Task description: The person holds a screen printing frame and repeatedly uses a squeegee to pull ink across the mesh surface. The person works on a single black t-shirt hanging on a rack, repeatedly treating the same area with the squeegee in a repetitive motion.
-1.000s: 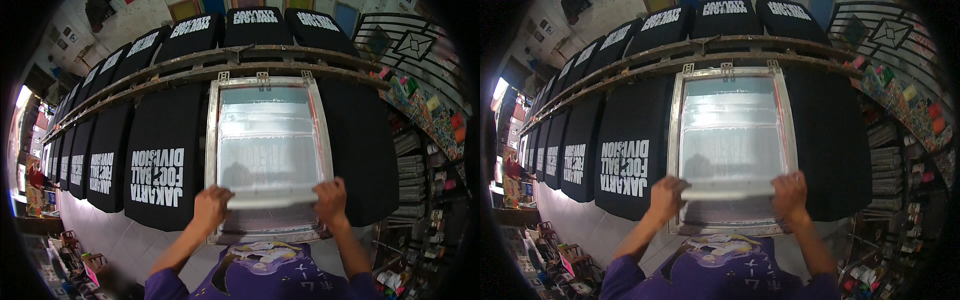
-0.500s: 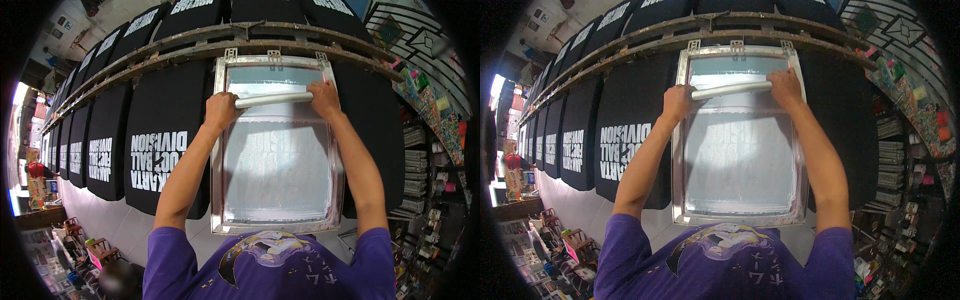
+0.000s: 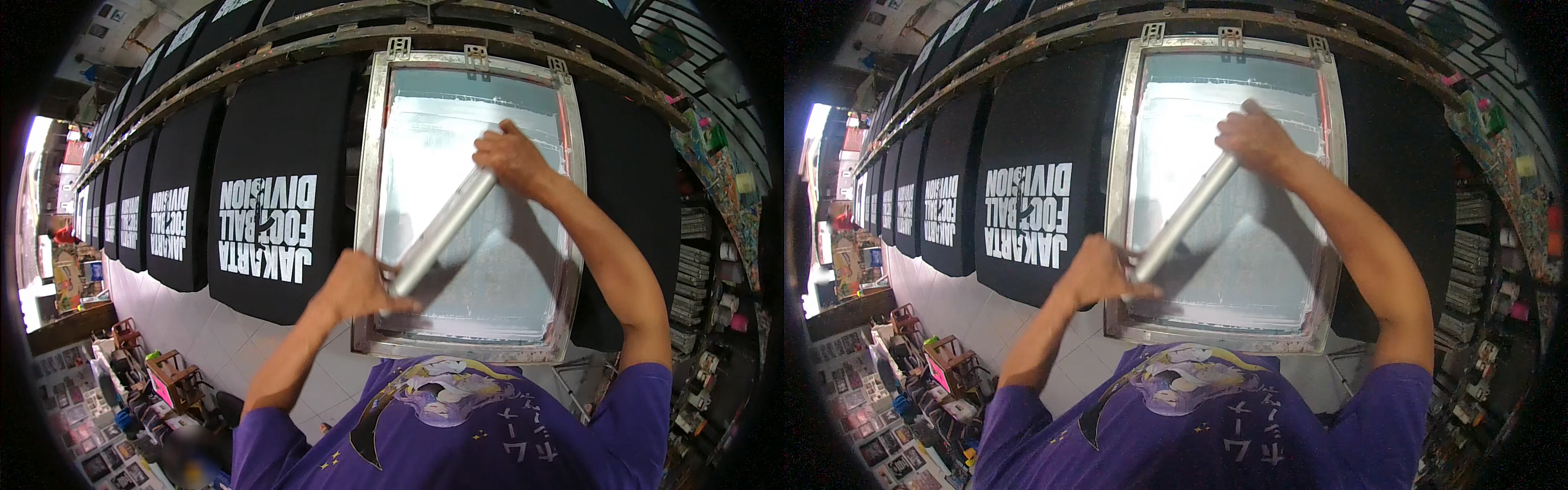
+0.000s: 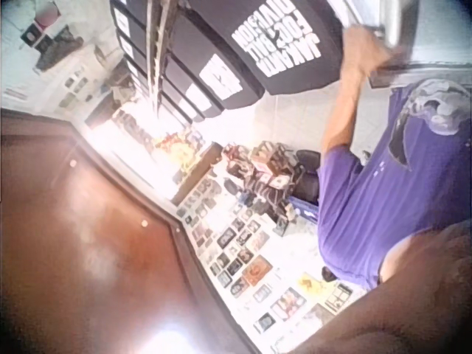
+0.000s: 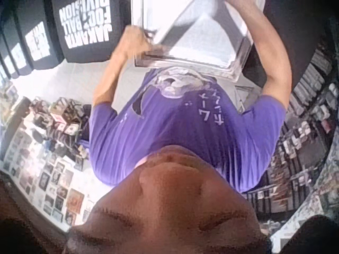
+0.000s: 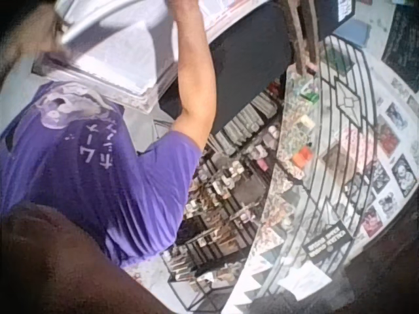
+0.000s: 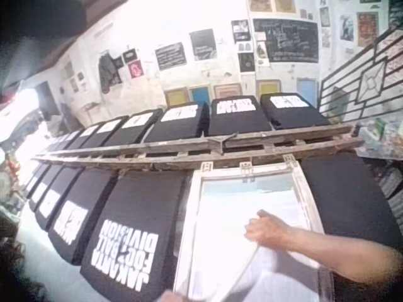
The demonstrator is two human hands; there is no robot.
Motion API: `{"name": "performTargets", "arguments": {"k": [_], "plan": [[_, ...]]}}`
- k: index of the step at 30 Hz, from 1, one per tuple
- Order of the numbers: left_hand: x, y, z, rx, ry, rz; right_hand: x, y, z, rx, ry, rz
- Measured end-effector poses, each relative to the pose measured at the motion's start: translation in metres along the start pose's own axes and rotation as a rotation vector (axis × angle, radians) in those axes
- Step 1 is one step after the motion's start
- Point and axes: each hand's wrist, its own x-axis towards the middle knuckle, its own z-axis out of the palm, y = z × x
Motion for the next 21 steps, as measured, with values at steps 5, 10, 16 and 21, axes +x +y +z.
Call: {"name": "performTargets", "arguments": {"k": [5,10,16,21], "plan": [[-0.054,0.043,0.061,-0.11,0.048,-0.168,0.0,-0.038,0.003,0.064,-0.002,-0.175],[-0.024,0.101,0.097,-0.08,0.02,-0.179,-0.007,-0.008,-0.014,0.039,-0.014,-0.24],[0.031,0.083,0.045,-0.03,0.439,-0.129,-0.055,0.041,-0.078,-0.041,0.045,0.119],[0.125,0.039,-0.041,0.249,0.689,0.111,-0.082,0.045,-0.05,-0.045,0.135,0.491]]}}
